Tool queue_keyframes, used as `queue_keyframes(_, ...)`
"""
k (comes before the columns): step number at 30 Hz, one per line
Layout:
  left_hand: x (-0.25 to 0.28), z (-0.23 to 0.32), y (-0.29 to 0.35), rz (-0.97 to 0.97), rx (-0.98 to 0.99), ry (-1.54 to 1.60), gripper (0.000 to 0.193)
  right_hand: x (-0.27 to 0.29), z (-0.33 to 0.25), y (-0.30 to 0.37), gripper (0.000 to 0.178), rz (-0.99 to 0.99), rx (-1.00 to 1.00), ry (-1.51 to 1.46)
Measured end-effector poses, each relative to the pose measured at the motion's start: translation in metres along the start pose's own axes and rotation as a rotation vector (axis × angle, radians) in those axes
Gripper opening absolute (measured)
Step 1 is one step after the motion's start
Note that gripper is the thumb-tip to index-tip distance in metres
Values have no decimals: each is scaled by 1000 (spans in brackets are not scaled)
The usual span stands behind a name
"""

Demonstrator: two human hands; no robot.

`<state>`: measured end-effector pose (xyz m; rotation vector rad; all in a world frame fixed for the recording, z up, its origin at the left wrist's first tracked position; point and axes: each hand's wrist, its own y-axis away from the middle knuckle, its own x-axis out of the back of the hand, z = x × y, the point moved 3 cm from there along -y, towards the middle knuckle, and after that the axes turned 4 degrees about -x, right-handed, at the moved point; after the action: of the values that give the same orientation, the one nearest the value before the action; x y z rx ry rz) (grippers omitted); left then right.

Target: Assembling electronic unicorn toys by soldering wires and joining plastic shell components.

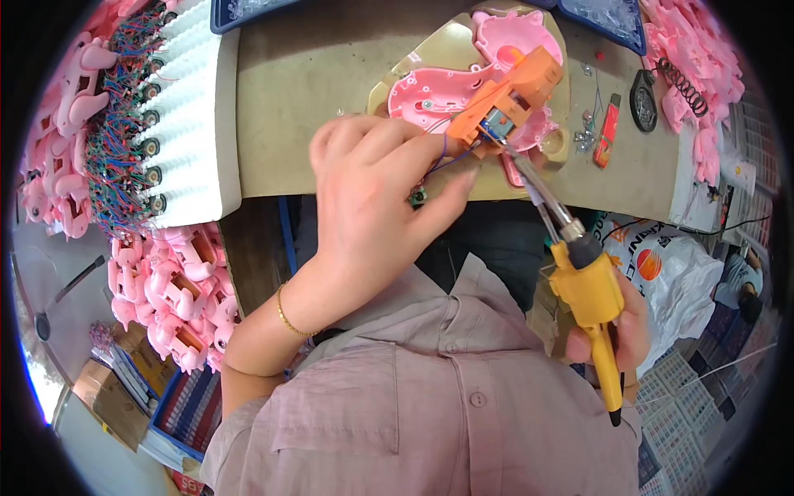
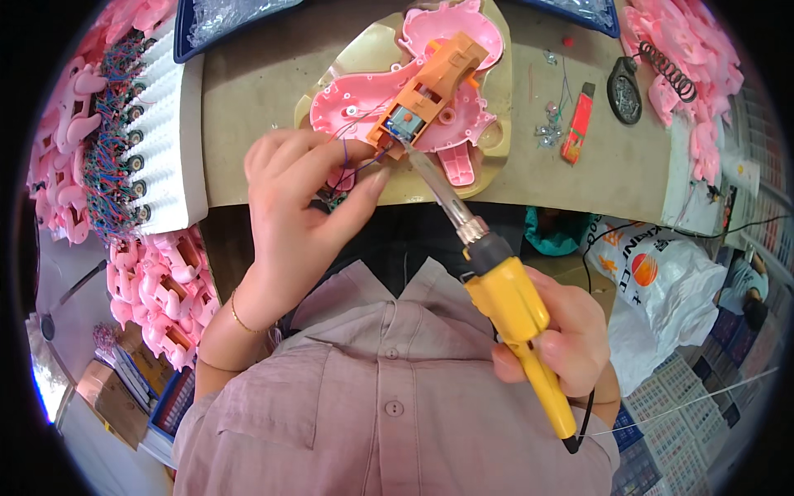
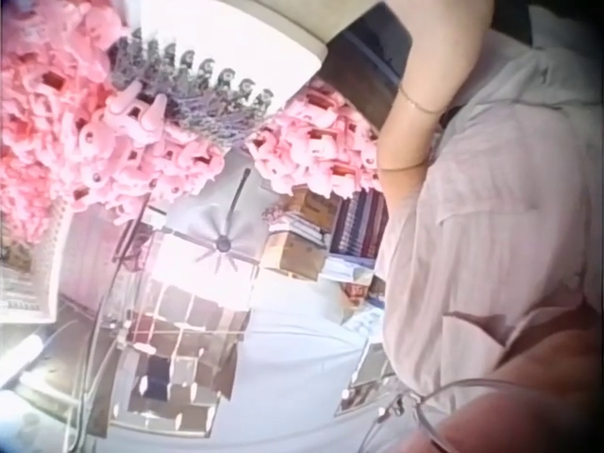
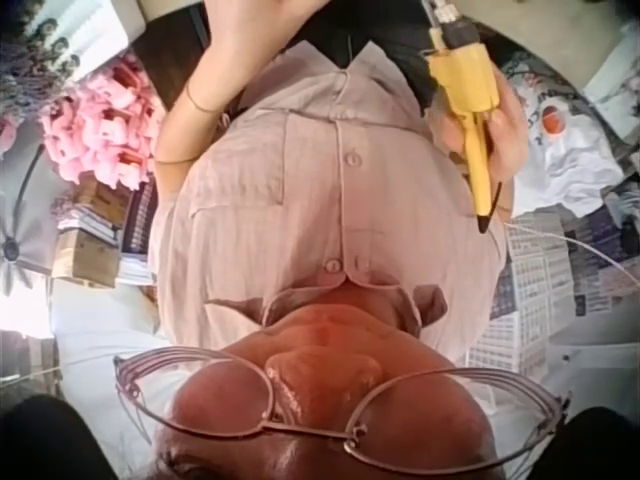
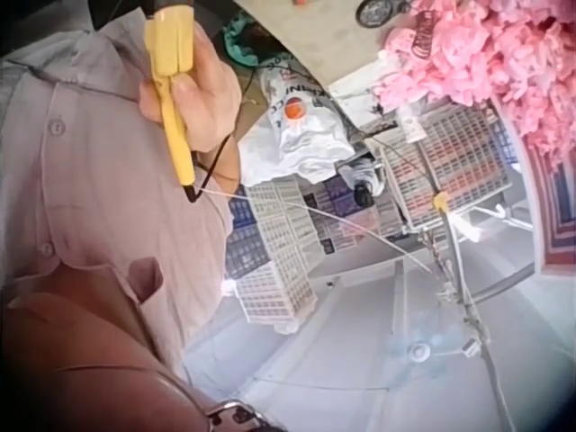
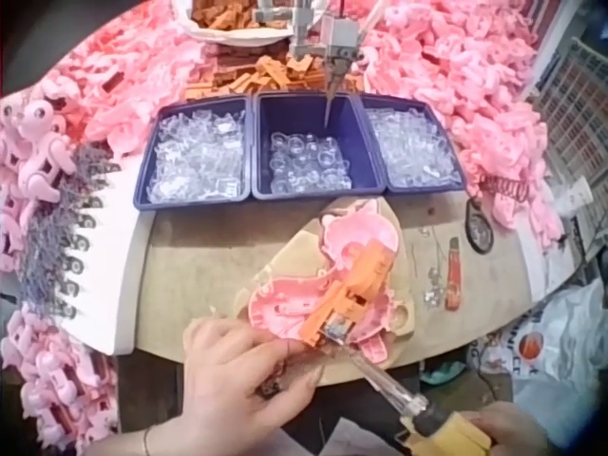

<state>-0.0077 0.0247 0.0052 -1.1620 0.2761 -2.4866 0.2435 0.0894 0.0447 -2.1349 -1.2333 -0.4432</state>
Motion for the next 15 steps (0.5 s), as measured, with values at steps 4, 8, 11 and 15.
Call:
queue_keyframes(4, 9, -2, 8, 37, -76, -110, 17, -7, 0, 19, 62, 347, -38, 0)
queue_keyframes(8, 15, -5, -1, -13, 90, 141, 15, 8, 5, 18, 65, 499, -98, -93)
queue_keyframes(11, 13, -9, -10, -26, 310, 458, 14, 13, -2, 27, 71, 557, -264, -121)
queue_keyframes(15, 9, -2, -17, -20, 443, 600, 14, 18, 0, 25, 73, 515, -377, -197)
